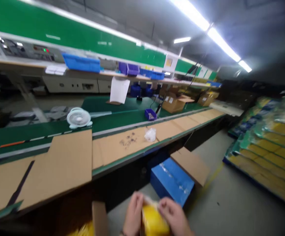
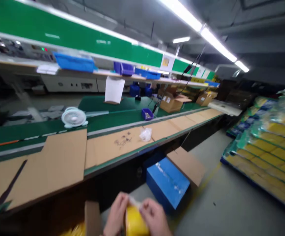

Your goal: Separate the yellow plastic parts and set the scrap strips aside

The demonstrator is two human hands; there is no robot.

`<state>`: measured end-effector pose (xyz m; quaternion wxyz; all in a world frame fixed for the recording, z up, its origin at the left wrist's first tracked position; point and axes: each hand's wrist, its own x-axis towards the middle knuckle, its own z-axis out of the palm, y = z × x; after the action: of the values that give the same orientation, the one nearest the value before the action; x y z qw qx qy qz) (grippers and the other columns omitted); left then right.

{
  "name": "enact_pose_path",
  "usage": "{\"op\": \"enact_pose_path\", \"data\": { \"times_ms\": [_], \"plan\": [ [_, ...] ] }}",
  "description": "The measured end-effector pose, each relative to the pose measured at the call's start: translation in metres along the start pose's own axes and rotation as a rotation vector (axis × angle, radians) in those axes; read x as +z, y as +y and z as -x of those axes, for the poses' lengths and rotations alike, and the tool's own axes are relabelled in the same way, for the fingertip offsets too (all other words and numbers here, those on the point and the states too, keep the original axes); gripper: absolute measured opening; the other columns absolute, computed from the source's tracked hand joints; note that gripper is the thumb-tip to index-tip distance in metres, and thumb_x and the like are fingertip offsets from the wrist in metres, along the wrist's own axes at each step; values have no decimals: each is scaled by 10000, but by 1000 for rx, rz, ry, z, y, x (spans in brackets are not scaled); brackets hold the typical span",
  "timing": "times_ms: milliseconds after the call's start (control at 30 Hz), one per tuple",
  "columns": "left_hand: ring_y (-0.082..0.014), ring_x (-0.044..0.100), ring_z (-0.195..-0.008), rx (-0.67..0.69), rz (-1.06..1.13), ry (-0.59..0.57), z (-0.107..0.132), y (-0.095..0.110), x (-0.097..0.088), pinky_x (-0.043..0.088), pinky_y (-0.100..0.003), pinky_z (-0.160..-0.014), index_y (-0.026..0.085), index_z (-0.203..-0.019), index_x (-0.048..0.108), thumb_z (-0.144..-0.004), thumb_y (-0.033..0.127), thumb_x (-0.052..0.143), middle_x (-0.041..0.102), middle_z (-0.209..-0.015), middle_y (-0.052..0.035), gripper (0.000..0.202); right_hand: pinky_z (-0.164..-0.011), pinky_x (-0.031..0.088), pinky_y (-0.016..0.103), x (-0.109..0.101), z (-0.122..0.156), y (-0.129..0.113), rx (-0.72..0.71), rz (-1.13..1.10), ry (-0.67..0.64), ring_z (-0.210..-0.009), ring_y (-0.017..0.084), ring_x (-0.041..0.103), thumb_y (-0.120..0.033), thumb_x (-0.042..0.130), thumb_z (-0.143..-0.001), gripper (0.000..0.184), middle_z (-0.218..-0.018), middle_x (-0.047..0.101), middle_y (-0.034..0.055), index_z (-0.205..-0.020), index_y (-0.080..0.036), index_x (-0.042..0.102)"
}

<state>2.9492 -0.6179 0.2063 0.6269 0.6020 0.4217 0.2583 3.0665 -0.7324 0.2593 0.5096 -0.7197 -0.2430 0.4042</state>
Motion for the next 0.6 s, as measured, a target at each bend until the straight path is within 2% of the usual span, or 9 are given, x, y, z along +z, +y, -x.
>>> {"op": "enact_pose_path", "data": {
  "times_ms": [33,100,133,233,300,367,433,533,600],
  "plan": [
    [-205,546,-715,67,5,29,0,9,-15,436,-311,-675,193,-720,529,-793,580,440,569,-709,-34,404,-586,443,214,7,-9,-8,-9,-30,-58,-630,116,529,-406,671,-771,260,-679,572,-20,-749,-156,605],
    [-184,544,-696,167,-20,61,-14,37,-42,417,-279,-651,167,-775,571,-816,506,483,593,-709,-32,353,-504,362,191,19,-26,-28,-84,-265,-185,-531,86,447,-404,683,-758,271,-590,521,-35,-722,-160,571],
    [-180,547,-696,195,-24,41,-25,53,-56,416,-272,-651,160,-790,587,-808,489,515,603,-709,-31,337,-489,340,186,25,-36,-41,-94,-379,-248,-504,75,415,-394,690,-753,266,-574,503,-39,-719,-160,568],
    [-184,572,-800,237,108,-118,-55,94,-101,432,-283,-745,138,-862,616,-787,443,586,645,-842,-56,315,-519,373,181,39,-63,-82,-134,-622,-389,-523,73,432,-309,714,-738,196,-613,520,-30,-724,-165,582],
    [-211,575,-956,228,301,-205,-65,105,-129,422,-323,-855,153,-1072,588,-806,436,574,647,-1007,-81,388,-568,422,190,45,-83,-104,-166,-730,-441,-567,87,488,-270,724,-722,164,-639,543,-26,-730,-179,588],
    [-246,526,-1117,214,495,-294,-69,97,-148,385,-373,-949,193,-1265,476,-786,450,599,599,-1178,-100,557,-614,463,205,51,-104,-118,-165,-813,-441,-589,96,532,-229,727,-705,140,-640,566,-32,-742,-195,596],
    [-287,479,-1193,175,605,-404,-71,78,-157,361,-411,-993,195,-1317,430,-704,439,690,545,-1273,-120,708,-658,490,215,58,-128,-123,-127,-861,-405,-604,99,566,-186,723,-693,132,-644,598,-37,-759,-202,610],
    [-331,524,-1141,63,633,-521,-75,51,-152,382,-456,-971,128,-1239,497,-623,353,770,569,-1236,-163,710,-728,504,230,69,-161,-124,-64,-867,-410,-669,106,604,-176,704,-703,107,-686,641,-28,-765,-201,622],
    [-330,546,-1114,50,628,-487,-81,44,-143,396,-465,-957,117,-1207,512,-613,295,783,589,-1207,-166,677,-734,502,243,72,-182,-127,-52,-840,-484,-673,112,603,-205,681,-732,65,-690,637,-22,-755,-201,621]
  ]
}}
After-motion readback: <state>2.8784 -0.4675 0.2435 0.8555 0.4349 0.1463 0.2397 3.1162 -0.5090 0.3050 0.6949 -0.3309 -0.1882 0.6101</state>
